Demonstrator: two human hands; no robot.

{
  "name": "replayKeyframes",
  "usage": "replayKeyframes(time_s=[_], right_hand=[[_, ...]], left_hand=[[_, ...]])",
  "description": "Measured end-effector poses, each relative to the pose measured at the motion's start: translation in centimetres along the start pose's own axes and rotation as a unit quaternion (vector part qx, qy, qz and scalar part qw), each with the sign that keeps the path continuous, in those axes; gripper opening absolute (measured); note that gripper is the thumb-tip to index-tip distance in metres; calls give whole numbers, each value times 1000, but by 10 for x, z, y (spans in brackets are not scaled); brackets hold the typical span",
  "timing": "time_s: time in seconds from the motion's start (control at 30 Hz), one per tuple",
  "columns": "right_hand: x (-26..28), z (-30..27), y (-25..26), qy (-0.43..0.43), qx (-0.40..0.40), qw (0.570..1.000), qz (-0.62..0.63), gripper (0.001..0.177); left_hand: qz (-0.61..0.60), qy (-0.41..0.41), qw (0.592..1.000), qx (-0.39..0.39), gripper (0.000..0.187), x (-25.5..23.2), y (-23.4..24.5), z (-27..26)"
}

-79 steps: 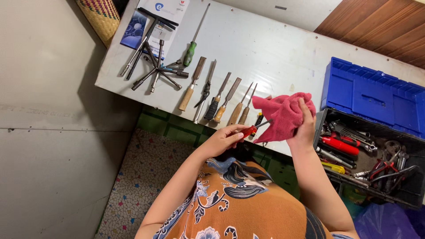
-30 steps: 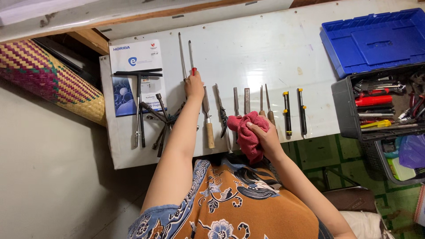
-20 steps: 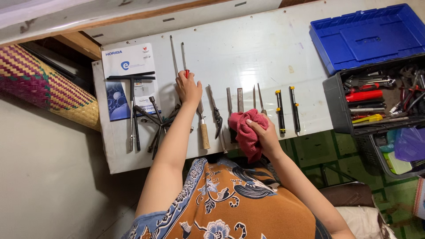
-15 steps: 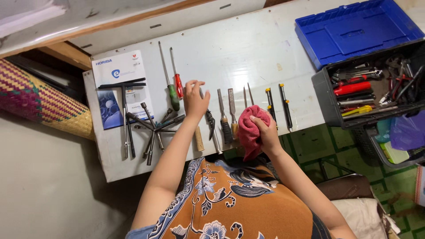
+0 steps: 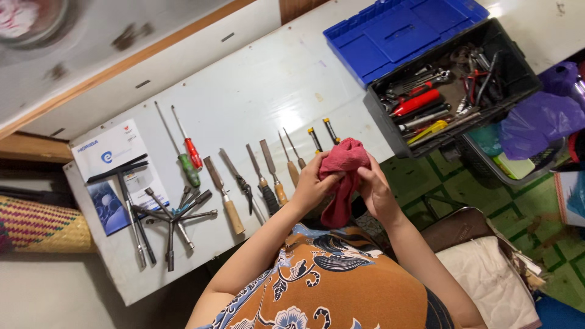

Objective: The person wipes tools one at a time with a pink cloth and places them into an open blue toolbox on the workbench, arranging screwdrivers, pliers and other hand tools inside while other tools lie lined up on the bench.

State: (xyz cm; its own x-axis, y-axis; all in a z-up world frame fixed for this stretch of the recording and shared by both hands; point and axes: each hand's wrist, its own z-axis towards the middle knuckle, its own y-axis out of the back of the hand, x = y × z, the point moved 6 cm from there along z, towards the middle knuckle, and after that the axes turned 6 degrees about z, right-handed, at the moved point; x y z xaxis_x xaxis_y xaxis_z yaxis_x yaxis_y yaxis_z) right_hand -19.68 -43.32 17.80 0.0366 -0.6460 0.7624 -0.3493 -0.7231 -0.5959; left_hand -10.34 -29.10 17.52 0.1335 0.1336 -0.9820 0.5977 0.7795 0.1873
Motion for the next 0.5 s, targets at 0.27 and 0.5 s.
replayKeyframes(time_s=[0.27,0.5], right_hand=[[78,-28,165,37,-144,971,-190,50],[161,-36,224,178,-49,974,-134,103]], left_hand=[[-209,55,976,34,25,20,-95,68],[-261,156,927,219,36,-23,-218,106]])
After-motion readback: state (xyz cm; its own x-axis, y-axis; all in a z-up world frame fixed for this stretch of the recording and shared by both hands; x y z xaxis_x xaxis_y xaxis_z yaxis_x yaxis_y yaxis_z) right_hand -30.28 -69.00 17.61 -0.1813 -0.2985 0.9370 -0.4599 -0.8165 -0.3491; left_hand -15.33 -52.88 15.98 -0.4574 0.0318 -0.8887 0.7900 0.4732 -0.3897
